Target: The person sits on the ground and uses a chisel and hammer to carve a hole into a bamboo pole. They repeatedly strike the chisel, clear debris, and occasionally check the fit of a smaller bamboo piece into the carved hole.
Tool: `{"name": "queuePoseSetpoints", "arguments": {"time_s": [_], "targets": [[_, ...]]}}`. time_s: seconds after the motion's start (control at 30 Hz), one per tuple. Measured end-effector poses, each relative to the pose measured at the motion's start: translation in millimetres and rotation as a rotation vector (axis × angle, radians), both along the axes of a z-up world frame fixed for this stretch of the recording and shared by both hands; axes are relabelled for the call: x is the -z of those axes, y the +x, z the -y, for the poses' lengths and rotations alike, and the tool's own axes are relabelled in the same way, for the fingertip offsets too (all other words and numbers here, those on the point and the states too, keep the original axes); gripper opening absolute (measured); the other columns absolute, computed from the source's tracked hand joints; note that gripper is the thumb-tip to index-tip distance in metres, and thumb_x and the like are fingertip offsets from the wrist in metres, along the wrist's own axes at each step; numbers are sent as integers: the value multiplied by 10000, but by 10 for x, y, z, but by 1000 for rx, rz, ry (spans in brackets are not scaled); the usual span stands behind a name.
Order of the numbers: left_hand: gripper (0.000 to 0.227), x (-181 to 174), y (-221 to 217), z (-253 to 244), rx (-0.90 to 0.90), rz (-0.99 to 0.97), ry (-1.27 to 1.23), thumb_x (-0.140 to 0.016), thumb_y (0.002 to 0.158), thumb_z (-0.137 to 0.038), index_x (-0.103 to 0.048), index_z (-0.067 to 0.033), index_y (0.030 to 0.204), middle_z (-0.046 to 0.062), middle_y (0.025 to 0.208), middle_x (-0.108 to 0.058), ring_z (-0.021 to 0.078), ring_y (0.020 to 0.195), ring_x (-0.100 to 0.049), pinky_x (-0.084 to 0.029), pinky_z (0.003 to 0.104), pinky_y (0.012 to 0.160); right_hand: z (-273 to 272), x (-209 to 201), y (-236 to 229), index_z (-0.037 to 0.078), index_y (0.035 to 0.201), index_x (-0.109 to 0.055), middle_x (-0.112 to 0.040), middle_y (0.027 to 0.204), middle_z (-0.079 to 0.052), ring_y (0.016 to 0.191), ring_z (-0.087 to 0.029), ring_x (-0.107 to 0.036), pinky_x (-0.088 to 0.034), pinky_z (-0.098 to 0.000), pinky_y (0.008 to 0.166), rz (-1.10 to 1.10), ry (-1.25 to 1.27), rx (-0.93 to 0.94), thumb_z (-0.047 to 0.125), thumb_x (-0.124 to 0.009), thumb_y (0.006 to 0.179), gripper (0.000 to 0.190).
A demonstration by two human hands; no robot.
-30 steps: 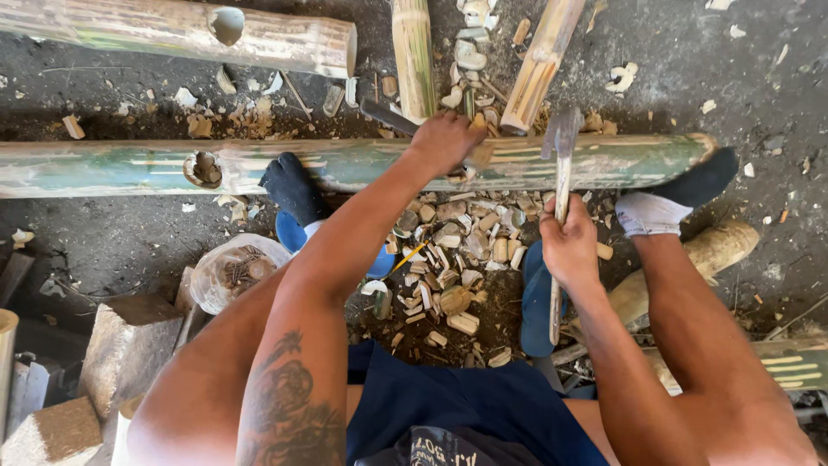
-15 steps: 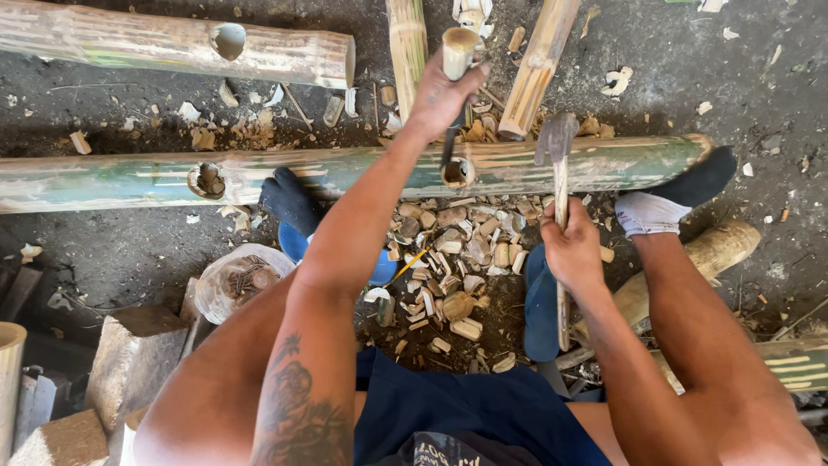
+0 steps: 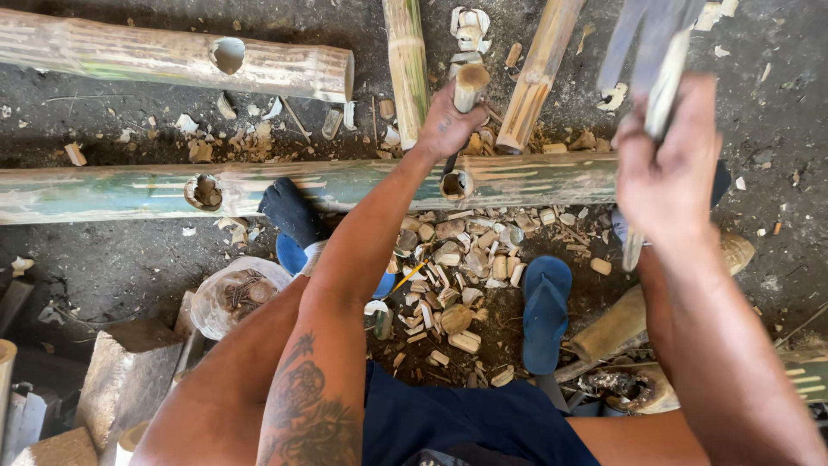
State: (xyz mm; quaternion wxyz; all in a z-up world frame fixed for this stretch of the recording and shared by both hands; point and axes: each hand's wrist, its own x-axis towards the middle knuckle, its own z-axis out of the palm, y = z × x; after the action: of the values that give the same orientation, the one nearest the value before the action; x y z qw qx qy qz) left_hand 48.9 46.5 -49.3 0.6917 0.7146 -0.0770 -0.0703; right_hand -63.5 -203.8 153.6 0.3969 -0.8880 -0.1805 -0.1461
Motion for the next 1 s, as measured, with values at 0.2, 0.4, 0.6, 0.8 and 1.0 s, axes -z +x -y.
{"name": "queuePoseSetpoints", "arguments": {"time_s": [0.2,0.4,0.6,0.8,1.0], "targets": [[392,161,-72,-15,-8,-2,74,-651,803,-86,-551,-63,1182,57,928,-645,175,837,-653,-591,356,800,-685,48,274,19,1357,-374,-632,916,-149,639,-171,-610,-520,-274,465,-595,-233,85,-4,-472,1003,369],[318,223,-70,-46,-7,58,-59,-659,841,-55,-585,-30,1150,48,926,-655,163,851,-637,-568,348,799,-567,-213,456,35,1334,-432,-603,840,-148,592,-225,-616,-520,-335,428,-788,-534,150,114,-518,1031,325],[314,282,-42,-12,28,34,-94,-652,841,-34,-570,-37,1144,36,892,-628,145,794,-626,-595,330,737,-422,-363,634,-45,1292,-469,-625,865,-135,664,-191,-606,-459,-347,507,-300,-323,56,-15,-463,1116,179],[362,219,-82,19,6,-114,75,-699,772,-117,-584,-65,1111,40,872,-665,184,750,-674,-611,345,721,-766,433,276,-27,1439,-328,-641,798,-174,565,-272,-627,-521,-377,428,-947,-487,69,112,-469,1023,461],[328,432,-142,-13,6,-3,-82,-729,836,-124,-620,-1,1120,117,989,-693,211,901,-691,-606,374,868,-302,149,326,-3,1247,-459,-608,862,-164,582,-203,-605,-472,-311,454,-222,-73,92,-49,-477,1043,210]]}}
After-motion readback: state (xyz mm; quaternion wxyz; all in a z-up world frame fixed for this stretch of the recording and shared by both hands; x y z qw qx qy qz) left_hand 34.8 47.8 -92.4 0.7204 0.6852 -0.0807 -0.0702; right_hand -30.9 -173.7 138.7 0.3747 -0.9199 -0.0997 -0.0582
